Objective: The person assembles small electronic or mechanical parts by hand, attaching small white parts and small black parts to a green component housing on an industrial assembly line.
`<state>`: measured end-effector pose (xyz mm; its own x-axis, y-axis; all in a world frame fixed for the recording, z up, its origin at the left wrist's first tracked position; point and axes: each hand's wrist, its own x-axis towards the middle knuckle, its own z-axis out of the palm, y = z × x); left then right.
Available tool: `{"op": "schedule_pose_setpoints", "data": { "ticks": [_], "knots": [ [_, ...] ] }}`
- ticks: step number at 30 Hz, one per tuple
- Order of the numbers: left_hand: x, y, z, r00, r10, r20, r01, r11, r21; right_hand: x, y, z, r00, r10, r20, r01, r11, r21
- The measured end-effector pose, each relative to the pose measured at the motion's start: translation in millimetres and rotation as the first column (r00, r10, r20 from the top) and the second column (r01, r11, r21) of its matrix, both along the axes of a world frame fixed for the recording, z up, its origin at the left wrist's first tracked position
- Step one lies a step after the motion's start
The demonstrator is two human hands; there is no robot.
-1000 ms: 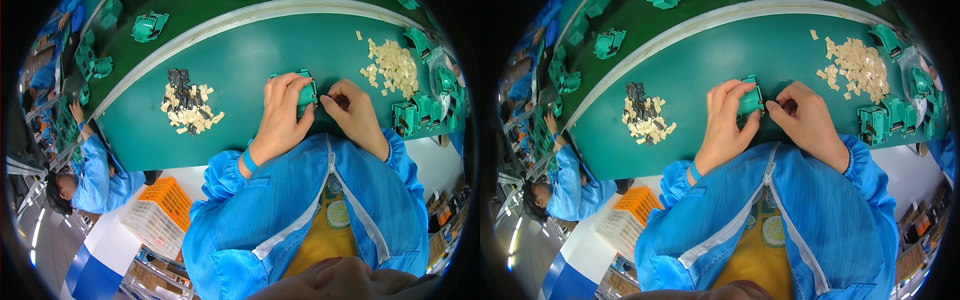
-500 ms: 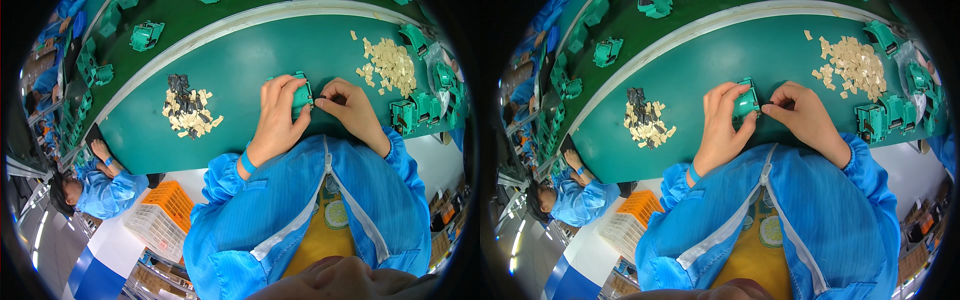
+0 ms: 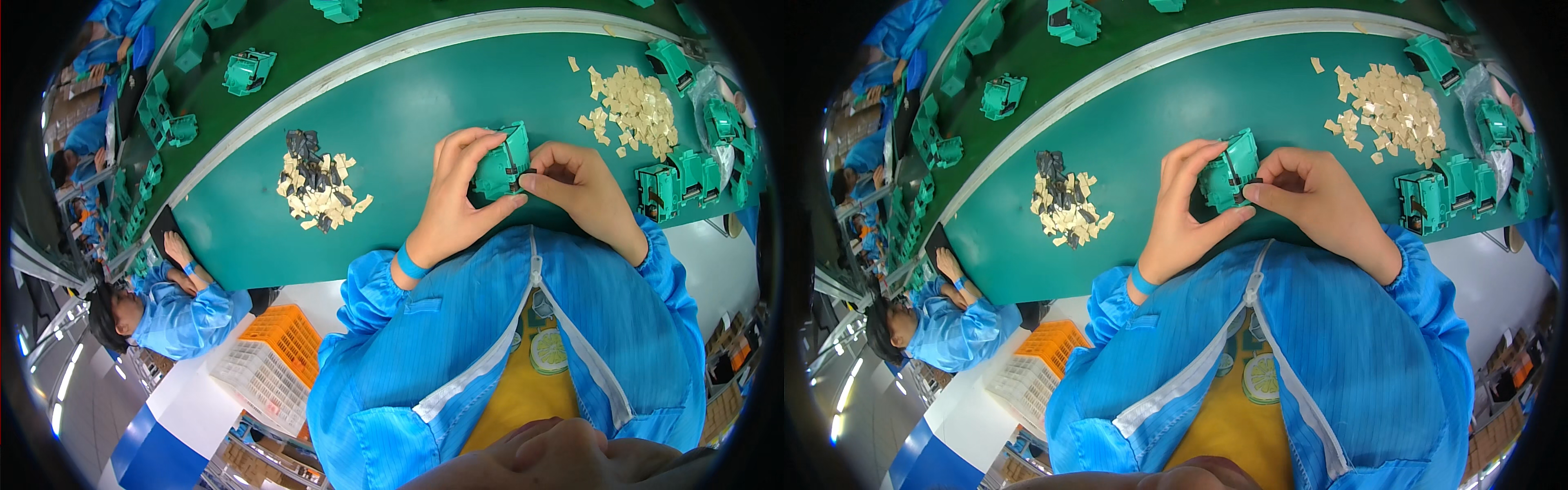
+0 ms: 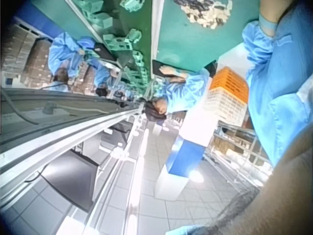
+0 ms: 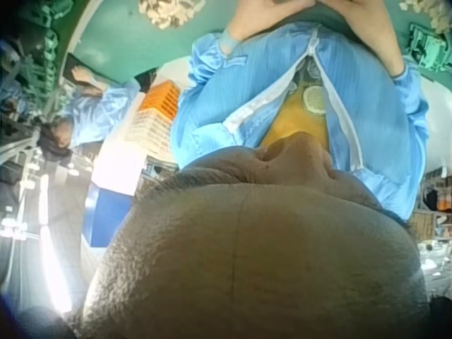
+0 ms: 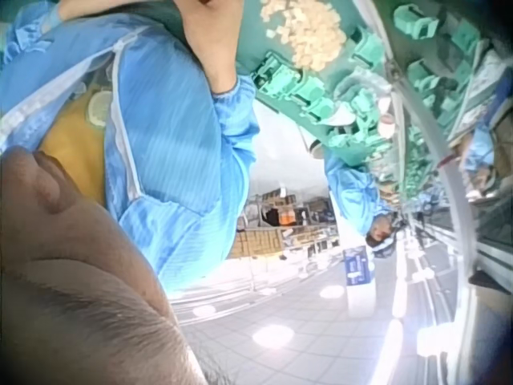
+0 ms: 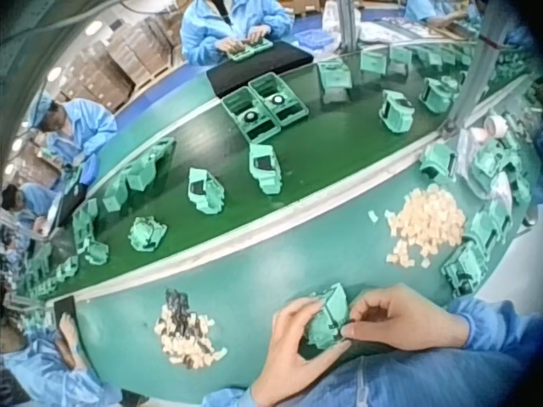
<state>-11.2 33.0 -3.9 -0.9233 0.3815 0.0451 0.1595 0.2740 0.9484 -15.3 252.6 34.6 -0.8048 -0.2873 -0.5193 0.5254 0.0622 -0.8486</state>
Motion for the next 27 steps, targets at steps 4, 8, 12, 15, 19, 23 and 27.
{"op": "schedule_pose_setpoints", "data": {
  "ticks": [4,8,12,15,19,23,27],
  "knots": [
    [2.6,-5.3,10.9,0.999,-0.009,-0.050,0.004,0.995,-0.104,0.1,-0.2,6.0,0.998,0.058,-0.007,-0.057,0.994,0.094],
    [7.1,-10.7,11.8,1.000,-0.002,-0.029,-0.001,0.994,-0.107,1.2,-5.0,11.2,0.996,0.083,-0.018,-0.079,0.987,0.142],
    [10.8,-9.8,12.3,0.993,0.028,0.118,-0.019,0.997,-0.071,2.6,-6.8,9.2,0.991,0.123,-0.058,-0.112,0.980,0.166],
    [12.3,-11.1,10.5,0.987,0.036,0.156,-0.029,0.998,-0.051,1.8,-11.6,9.6,0.986,0.151,-0.068,-0.138,0.977,0.163],
    [11.1,-7.3,12.5,0.985,0.029,0.172,-0.023,0.999,-0.040,2.9,-10.9,11.0,0.983,0.146,-0.111,-0.128,0.979,0.156],
    [9.7,-7.3,12.7,0.983,0.035,0.181,-0.030,0.999,-0.034,1.8,-13.7,11.3,0.981,0.154,-0.116,-0.132,0.976,0.175],
    [11.8,-4.2,10.3,0.979,0.078,0.187,-0.076,0.997,-0.018,2.5,-14.8,10.7,0.977,0.157,-0.145,-0.128,0.972,0.195]
  ]
}}
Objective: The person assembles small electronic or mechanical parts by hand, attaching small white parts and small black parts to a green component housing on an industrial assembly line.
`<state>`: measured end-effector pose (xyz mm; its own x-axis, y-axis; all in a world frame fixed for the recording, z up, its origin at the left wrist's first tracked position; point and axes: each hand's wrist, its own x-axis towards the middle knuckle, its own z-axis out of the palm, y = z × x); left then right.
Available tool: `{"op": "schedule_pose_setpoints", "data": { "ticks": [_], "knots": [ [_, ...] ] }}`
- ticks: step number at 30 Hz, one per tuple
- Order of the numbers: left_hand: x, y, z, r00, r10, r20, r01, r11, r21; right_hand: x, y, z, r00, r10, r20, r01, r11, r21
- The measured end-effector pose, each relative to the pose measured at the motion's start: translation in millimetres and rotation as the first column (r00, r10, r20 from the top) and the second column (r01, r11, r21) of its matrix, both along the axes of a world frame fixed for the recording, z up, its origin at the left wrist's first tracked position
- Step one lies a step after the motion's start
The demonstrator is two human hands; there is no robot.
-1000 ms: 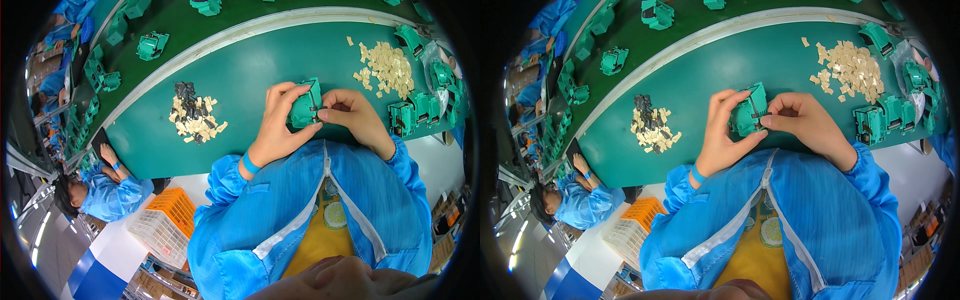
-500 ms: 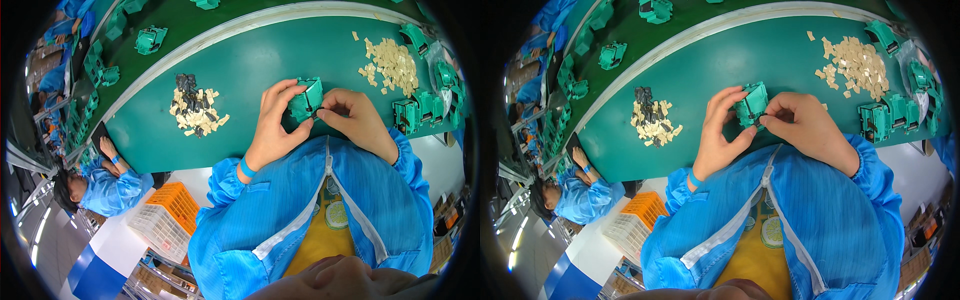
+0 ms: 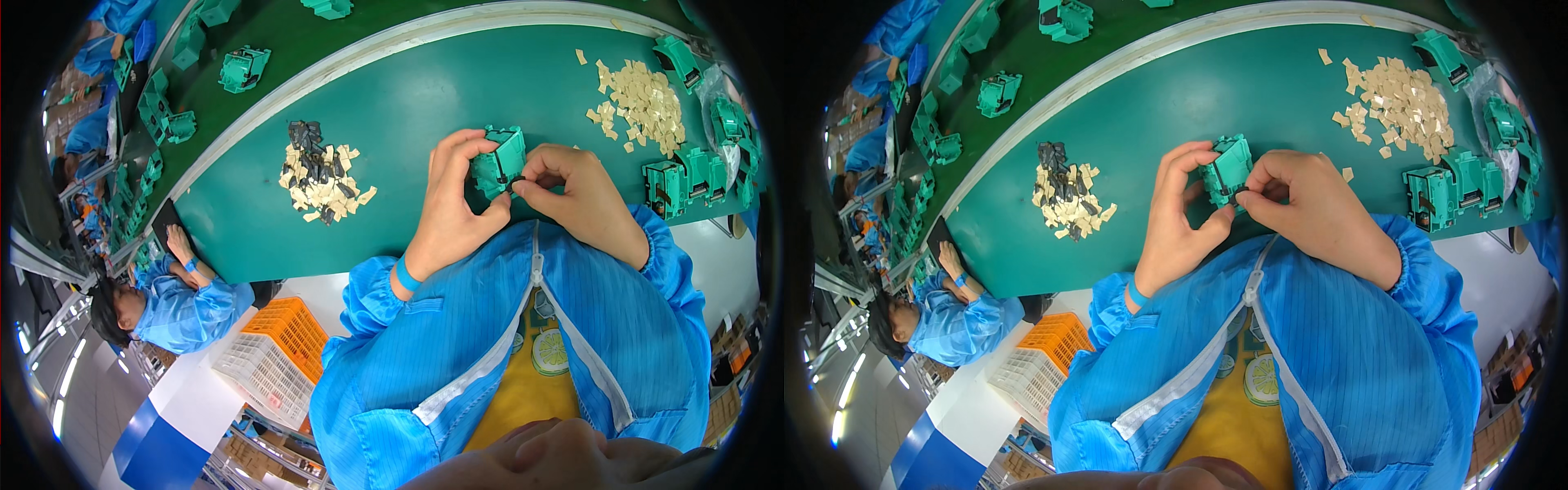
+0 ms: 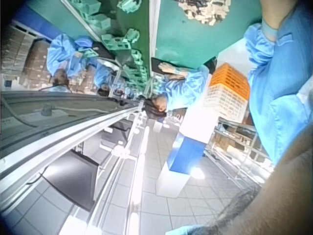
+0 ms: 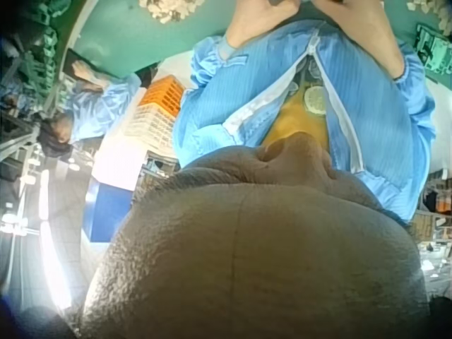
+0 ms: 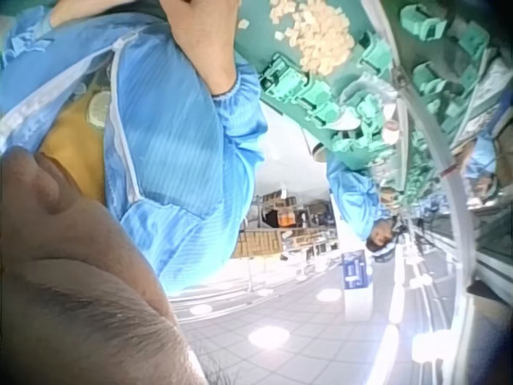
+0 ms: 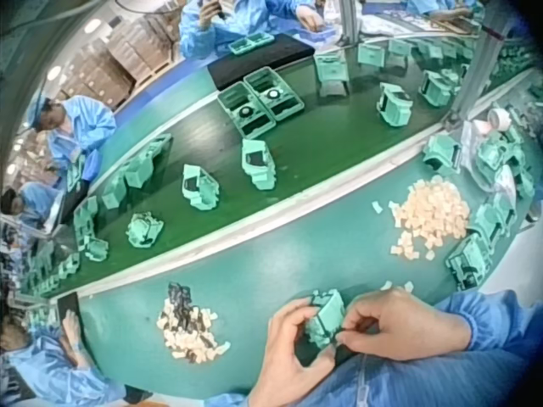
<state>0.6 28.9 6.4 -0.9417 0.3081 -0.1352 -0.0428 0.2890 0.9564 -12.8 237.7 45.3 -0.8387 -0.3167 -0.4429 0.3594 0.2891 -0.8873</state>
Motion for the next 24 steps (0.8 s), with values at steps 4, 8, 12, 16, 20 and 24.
{"op": "schedule_pose_setpoints", "data": {
  "ticks": [4,8,12,16,20,24],
  "knots": [
    [2.1,2.9,-2.6,0.998,0.062,0.000,-0.062,0.998,0.009,0.9,-1.7,0.0,0.999,0.000,-0.033,0.000,1.000,0.006],
    [0.4,1.3,0.4,1.000,0.017,-0.010,-0.017,1.000,-0.019,-1.8,-0.8,-0.4,1.000,-0.004,0.015,0.004,1.000,0.016],
    [-1.1,2.3,0.8,1.000,0.008,-0.008,-0.008,1.000,-0.007,-2.1,-1.2,-9.3,0.976,-0.205,0.080,0.214,0.966,-0.142],
    [-3.4,-0.2,6.0,1.000,0.003,0.006,-0.003,1.000,0.023,-6.9,9.7,-22.1,0.986,-0.099,0.133,0.130,0.961,-0.246],
    [-8.5,0.0,16.9,0.998,-0.045,0.045,0.039,0.991,0.128,-12.7,18.9,-21.5,0.978,-0.102,0.183,0.175,0.879,-0.443],
    [-27.1,-0.5,22.9,0.998,-0.056,0.018,0.052,0.981,0.186,-17.4,16.0,-20.2,0.972,-0.188,0.139,0.232,0.851,-0.472]
  ]
}}
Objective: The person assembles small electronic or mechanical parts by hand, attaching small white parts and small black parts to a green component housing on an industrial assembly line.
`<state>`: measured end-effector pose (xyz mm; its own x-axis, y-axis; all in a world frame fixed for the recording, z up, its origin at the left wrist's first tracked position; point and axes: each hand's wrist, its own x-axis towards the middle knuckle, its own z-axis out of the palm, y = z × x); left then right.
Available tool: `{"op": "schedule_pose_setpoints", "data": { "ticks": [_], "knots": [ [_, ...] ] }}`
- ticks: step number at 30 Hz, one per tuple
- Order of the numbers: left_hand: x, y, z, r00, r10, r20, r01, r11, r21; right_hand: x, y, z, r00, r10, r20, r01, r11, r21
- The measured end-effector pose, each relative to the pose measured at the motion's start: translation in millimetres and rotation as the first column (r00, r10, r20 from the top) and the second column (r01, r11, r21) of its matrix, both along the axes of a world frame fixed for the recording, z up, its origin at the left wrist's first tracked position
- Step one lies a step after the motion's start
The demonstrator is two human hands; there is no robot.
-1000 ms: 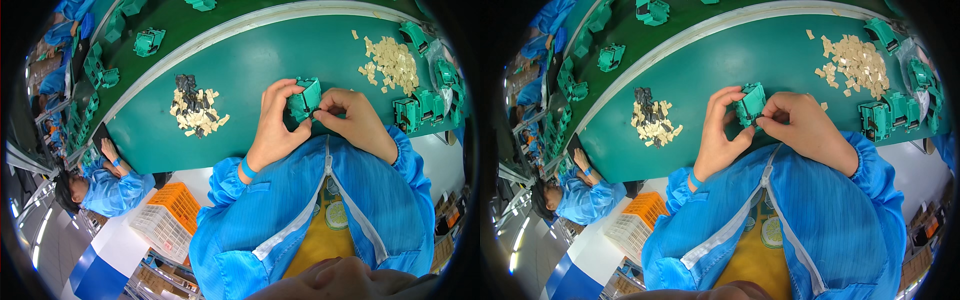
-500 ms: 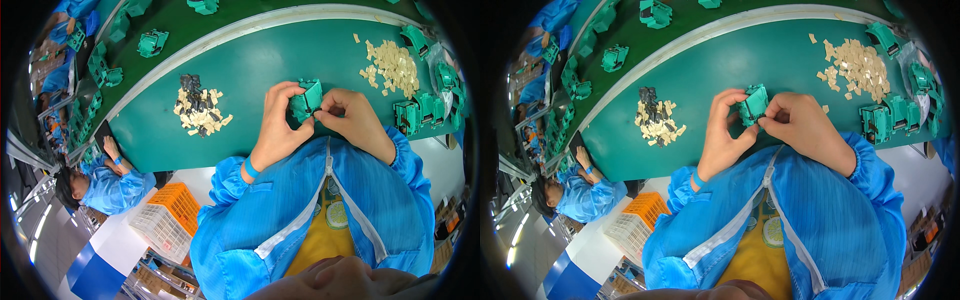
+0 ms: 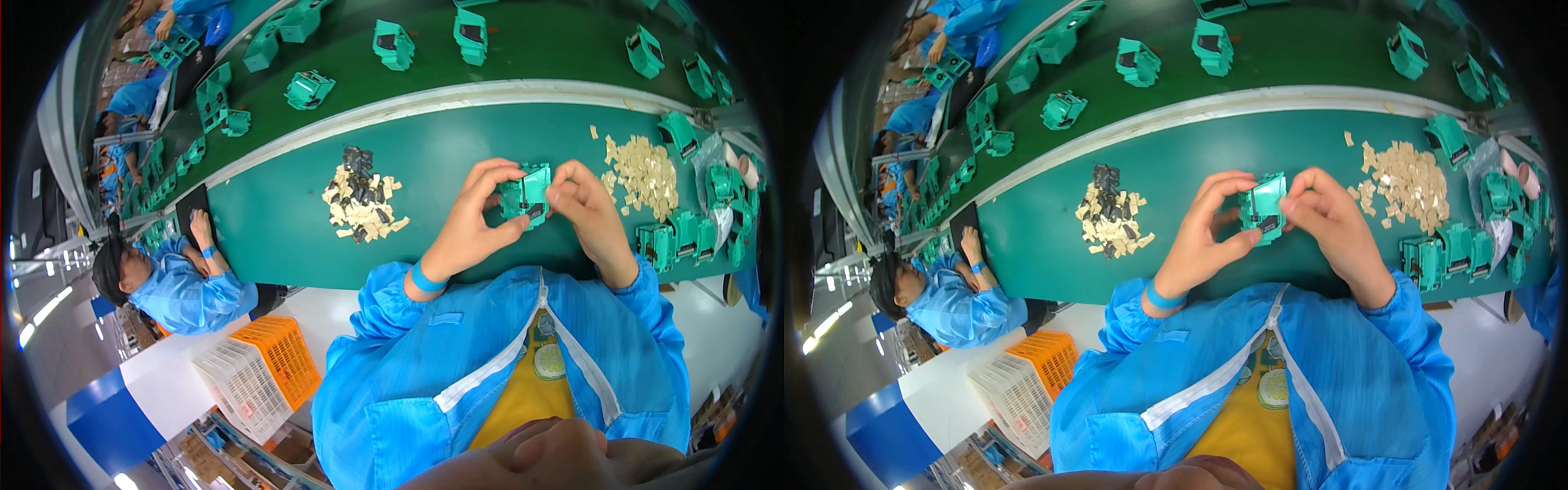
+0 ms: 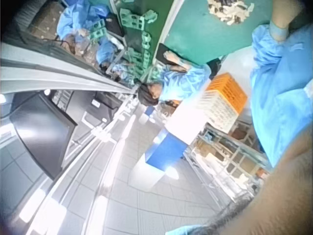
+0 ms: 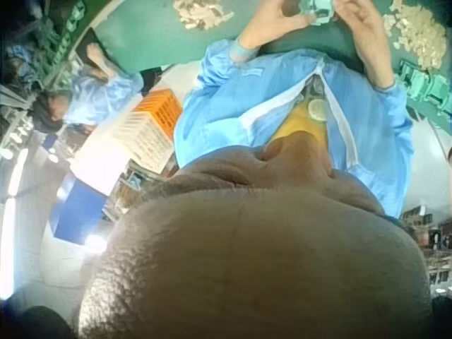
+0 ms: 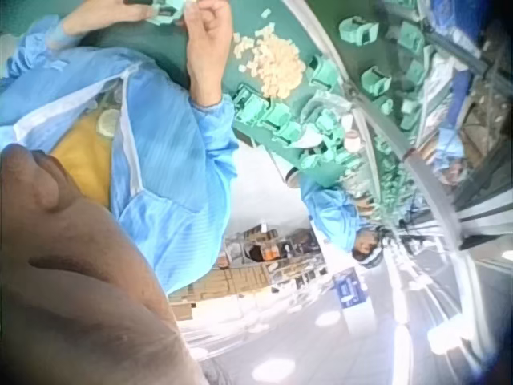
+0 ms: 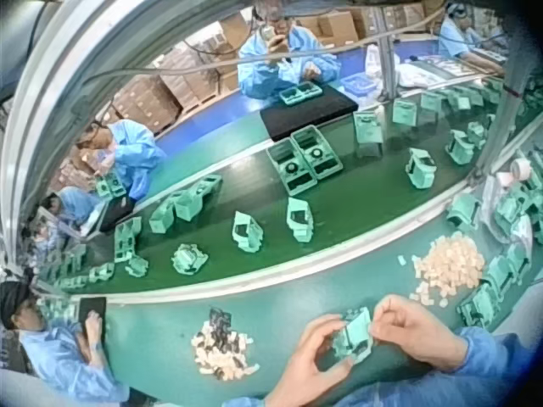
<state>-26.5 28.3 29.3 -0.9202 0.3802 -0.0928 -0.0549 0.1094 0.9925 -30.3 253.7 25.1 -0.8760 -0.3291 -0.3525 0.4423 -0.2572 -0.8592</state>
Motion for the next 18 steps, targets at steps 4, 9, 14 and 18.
{"op": "schedule_pose_setpoints", "data": {
  "ticks": [4,9,14,18],
  "knots": [
    [-12.5,13.9,0.0,0.854,-0.023,-0.519,-0.218,0.891,-0.399,-4.9,-26.4,3.8,0.945,-0.016,-0.327,0.150,0.908,0.390],
    [-4.3,6.2,15.6,0.813,0.153,-0.562,-0.321,0.923,-0.213,-105.0,6.2,3.3,0.956,-0.113,-0.271,0.218,0.892,0.396],
    [13.7,-29.9,-2.1,0.856,0.238,-0.459,-0.373,0.900,-0.228,-240.7,63.5,-72.6,0.905,-0.269,-0.330,0.418,0.705,0.573],
    [31.4,-89.3,-14.8,0.757,0.413,-0.506,-0.645,0.599,-0.475,-254.5,89.9,-90.2,0.789,-0.197,-0.581,0.613,0.201,0.764]
  ]
}}
